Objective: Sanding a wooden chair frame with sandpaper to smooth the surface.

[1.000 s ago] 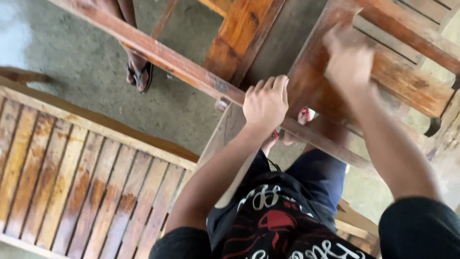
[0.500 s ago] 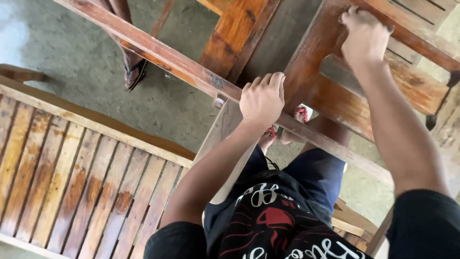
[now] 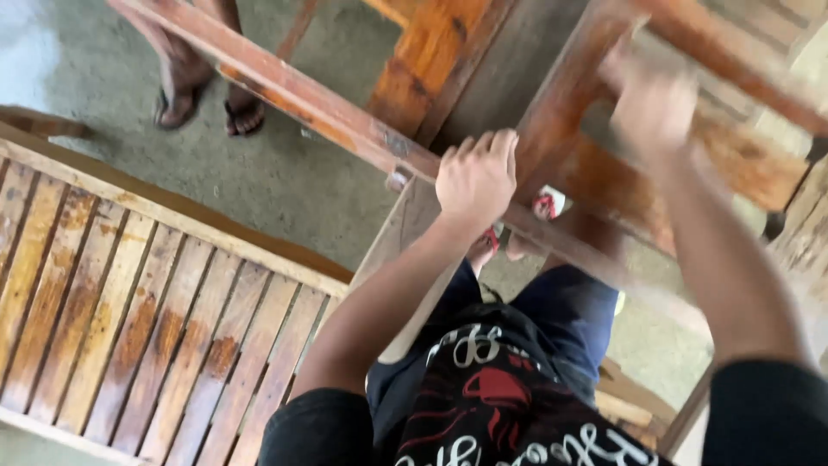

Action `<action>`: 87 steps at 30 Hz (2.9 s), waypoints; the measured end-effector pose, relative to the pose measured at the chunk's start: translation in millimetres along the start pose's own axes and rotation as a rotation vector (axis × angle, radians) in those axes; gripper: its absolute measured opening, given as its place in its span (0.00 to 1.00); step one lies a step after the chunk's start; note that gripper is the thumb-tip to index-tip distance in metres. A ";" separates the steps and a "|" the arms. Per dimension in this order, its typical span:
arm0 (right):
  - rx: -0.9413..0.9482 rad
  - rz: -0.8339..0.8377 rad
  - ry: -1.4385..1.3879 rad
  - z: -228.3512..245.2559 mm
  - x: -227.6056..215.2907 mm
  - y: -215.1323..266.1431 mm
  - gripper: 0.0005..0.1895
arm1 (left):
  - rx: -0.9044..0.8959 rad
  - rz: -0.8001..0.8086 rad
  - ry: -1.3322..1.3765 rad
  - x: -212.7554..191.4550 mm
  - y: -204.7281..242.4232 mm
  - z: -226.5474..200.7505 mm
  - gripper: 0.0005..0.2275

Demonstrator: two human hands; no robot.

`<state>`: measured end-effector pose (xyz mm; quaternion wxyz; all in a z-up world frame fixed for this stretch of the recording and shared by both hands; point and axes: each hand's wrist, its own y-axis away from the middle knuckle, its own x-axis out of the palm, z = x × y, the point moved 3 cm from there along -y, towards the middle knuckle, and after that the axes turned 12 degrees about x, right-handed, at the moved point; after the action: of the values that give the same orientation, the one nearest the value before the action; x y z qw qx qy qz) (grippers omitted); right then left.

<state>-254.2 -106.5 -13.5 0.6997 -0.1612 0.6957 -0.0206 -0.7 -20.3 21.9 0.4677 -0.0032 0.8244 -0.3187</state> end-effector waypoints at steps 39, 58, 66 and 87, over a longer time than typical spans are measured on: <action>0.032 -0.134 0.242 -25.1 32.0 -30.9 0.19 | 0.020 -0.047 -0.007 7.0 -0.8 3.3 0.03; 0.074 -0.046 0.143 20.5 -4.8 25.8 0.27 | 0.039 -0.060 -0.056 4.1 -1.3 0.4 0.04; 0.021 -0.014 0.106 38.9 -24.0 52.7 0.23 | 0.033 -0.058 -0.013 4.1 -0.6 1.6 0.04; -0.139 -0.063 0.062 92.8 -64.0 65.4 0.26 | 0.029 -0.024 -0.026 4.3 -5.0 7.2 0.01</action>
<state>-177.9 -10.1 29.9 0.6640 -0.2305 0.7113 0.0009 1.0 -29.3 18.6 0.4746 -0.0105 0.8135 -0.3359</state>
